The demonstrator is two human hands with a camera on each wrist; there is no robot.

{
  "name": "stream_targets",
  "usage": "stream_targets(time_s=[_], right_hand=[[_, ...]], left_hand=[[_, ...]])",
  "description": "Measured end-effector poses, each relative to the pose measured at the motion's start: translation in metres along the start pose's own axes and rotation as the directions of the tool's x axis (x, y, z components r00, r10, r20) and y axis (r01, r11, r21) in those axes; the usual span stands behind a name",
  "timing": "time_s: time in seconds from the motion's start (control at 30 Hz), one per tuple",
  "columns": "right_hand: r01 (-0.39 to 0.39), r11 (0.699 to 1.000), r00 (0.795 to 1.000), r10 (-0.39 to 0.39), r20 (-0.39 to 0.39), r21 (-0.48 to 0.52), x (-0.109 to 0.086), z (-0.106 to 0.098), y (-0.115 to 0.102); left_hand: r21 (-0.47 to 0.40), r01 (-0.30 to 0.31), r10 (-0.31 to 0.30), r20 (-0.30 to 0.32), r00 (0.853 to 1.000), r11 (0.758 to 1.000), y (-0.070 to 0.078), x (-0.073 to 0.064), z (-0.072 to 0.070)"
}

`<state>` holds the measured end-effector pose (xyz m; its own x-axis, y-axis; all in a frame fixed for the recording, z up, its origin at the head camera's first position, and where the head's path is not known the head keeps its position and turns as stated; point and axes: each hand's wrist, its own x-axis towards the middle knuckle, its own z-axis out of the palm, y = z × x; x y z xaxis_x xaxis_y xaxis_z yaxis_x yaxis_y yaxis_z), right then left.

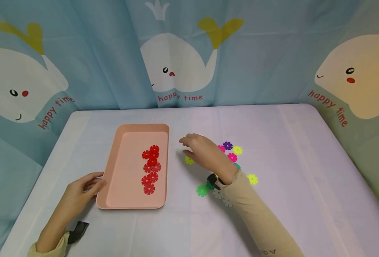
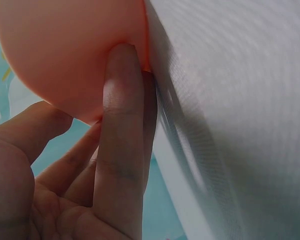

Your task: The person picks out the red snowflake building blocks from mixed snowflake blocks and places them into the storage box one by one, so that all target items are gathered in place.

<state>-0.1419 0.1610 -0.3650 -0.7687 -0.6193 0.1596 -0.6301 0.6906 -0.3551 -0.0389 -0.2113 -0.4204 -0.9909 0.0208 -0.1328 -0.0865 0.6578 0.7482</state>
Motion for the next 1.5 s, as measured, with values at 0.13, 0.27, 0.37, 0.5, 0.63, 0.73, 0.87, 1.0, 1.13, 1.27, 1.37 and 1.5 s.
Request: stream_targets(time_s=[0.13,0.27,0.37,0.5,0.63,0.73,0.87,1.0,1.13,1.27,1.37,1.5], right_hand=[[-0.023,1.0,1.0,0.023,0.012,0.01,-0.005,-0.003,0.005],[-0.047,0.999,0.998,0.047,0.033,0.001,-0.011,-0.005,0.011],[-0.059,0.998,0.998,0.059,0.032,-0.012,-0.015,-0.007,0.015],[-0.082,0.996,0.996,0.083,0.034,-0.017,-0.023,-0.008,0.019],[-0.093,0.996,0.995,0.093,0.039,-0.018,-0.031,-0.009,0.023],[-0.091,0.996,0.995,0.092,0.037,-0.017,-0.036,-0.01,0.027],[-0.09,0.996,0.995,0.09,0.031,-0.007,-0.041,-0.009,0.034],[-0.106,0.994,0.994,0.105,0.028,0.005,-0.046,-0.007,0.04],[-0.131,0.991,0.991,0.131,0.035,-0.005,-0.052,-0.005,0.045],[-0.14,0.99,0.989,0.14,0.043,-0.019,-0.057,-0.005,0.048],[-0.134,0.991,0.99,0.135,0.049,-0.021,-0.06,-0.006,0.051],[-0.139,0.99,0.988,0.14,0.066,-0.018,-0.065,-0.008,0.053]], left_hand=[[-0.003,0.004,-0.004,-0.003,1.0,1.0,0.0,0.0,0.0],[-0.001,0.0,0.0,-0.005,1.0,1.0,0.001,0.0,0.0],[0.002,-0.008,0.008,-0.007,1.0,1.0,0.001,0.0,0.0],[-0.003,-0.012,0.012,-0.007,1.0,1.0,0.0,0.001,0.0],[0.007,-0.013,0.013,-0.01,1.0,1.0,-0.001,0.002,0.001],[0.014,-0.02,0.02,-0.015,1.0,1.0,0.0,0.001,0.0],[0.021,-0.02,0.021,-0.016,1.0,1.0,0.0,0.001,0.0],[0.02,-0.015,0.016,-0.01,1.0,1.0,0.0,0.0,0.0],[0.018,-0.015,0.016,-0.01,1.0,1.0,0.001,0.0,-0.001],[0.007,-0.012,0.012,-0.006,1.0,1.0,0.001,0.0,-0.001],[0.002,-0.011,0.011,-0.004,1.0,1.0,0.001,0.0,-0.001],[0.011,-0.009,0.009,-0.005,1.0,1.0,0.0,0.0,-0.001]])
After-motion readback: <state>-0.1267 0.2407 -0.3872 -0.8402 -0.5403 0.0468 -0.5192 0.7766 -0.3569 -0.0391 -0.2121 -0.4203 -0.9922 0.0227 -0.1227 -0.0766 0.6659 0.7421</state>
